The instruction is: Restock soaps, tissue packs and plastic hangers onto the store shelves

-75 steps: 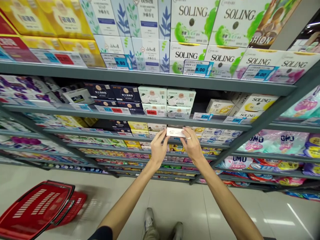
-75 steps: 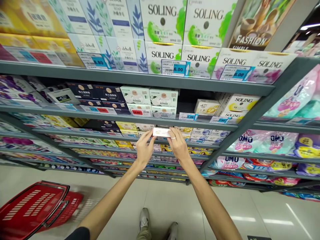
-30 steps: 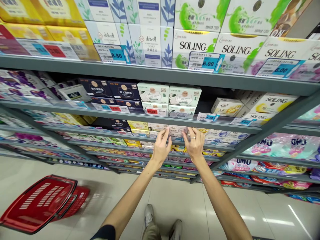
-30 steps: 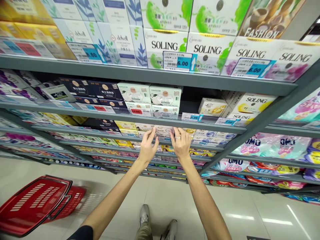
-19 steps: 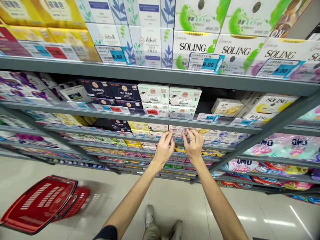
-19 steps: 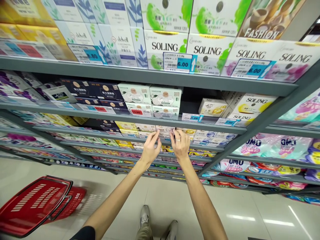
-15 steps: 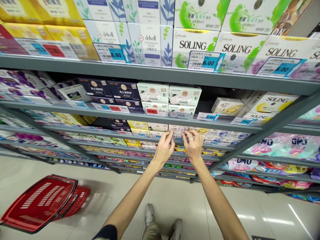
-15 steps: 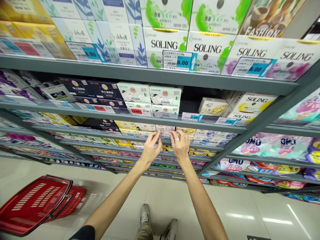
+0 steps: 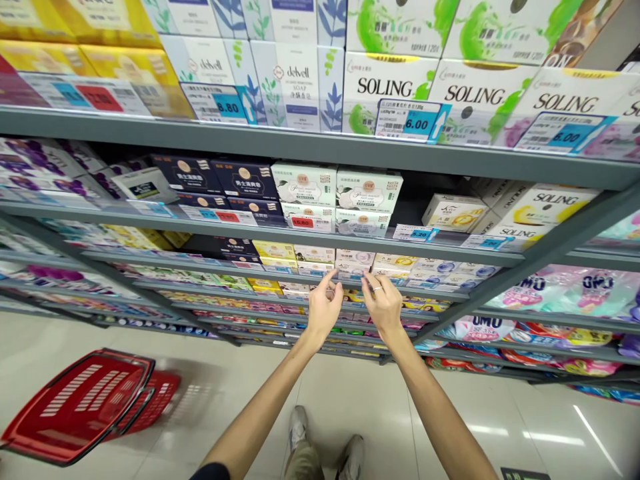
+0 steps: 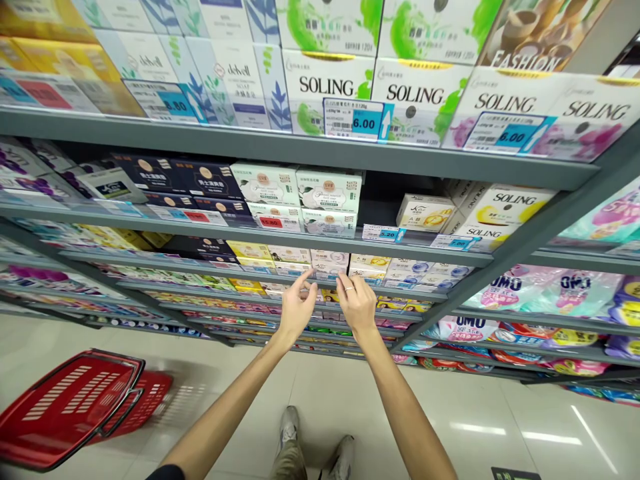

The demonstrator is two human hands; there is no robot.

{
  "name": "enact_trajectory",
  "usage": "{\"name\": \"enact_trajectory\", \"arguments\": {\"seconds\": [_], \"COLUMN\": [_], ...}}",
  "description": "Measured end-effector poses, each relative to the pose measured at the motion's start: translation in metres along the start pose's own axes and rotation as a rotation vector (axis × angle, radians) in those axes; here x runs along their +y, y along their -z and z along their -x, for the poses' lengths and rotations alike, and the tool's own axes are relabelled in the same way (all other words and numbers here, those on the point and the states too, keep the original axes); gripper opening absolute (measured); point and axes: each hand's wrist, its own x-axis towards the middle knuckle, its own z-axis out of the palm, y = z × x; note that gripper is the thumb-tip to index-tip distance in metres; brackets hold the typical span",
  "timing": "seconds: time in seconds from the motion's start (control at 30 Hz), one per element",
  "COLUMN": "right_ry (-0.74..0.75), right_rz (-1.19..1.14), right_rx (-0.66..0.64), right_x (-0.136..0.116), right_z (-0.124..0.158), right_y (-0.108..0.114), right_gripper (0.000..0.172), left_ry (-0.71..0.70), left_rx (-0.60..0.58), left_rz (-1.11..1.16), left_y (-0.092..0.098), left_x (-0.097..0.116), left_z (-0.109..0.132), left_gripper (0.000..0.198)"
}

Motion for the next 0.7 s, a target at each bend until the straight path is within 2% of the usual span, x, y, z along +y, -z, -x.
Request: {"name": "enact_trajectory", "arguments": {"seconds": [0.1,0.27,0.47,0.7], "right_ry": [-0.090,-0.263,-0.464,-0.556], "right_rz": [-0.061,-0.174,-0.302,-0.417], "right_rx": [-0.041,-0.048,-0.129,-0.175], "right_x": [-0.004,-0.007,-0.015,-0.022], "right_z": [0.012,0.017,0.015,0.020], "right_y": [-0.001,-0.007,-0.005,-0.005], "right_gripper": [0.024,0.031,0.044,0.048], "left_ry": [0.165,0.275,0.279,0.310], "left_rx": [-0.095,-0.175,-0.165,-0.130], "left_rz": [0.173,0.350,0.419,0.460], "left_y": [-0.002,-0.012,-0.021,-0.025], "left_x": [0.005,0.007,0.008,0.017], "left_z": [0.008,0.012,0.015,0.016], "left_gripper": [0.060,0.085,0.087,0.080]}}
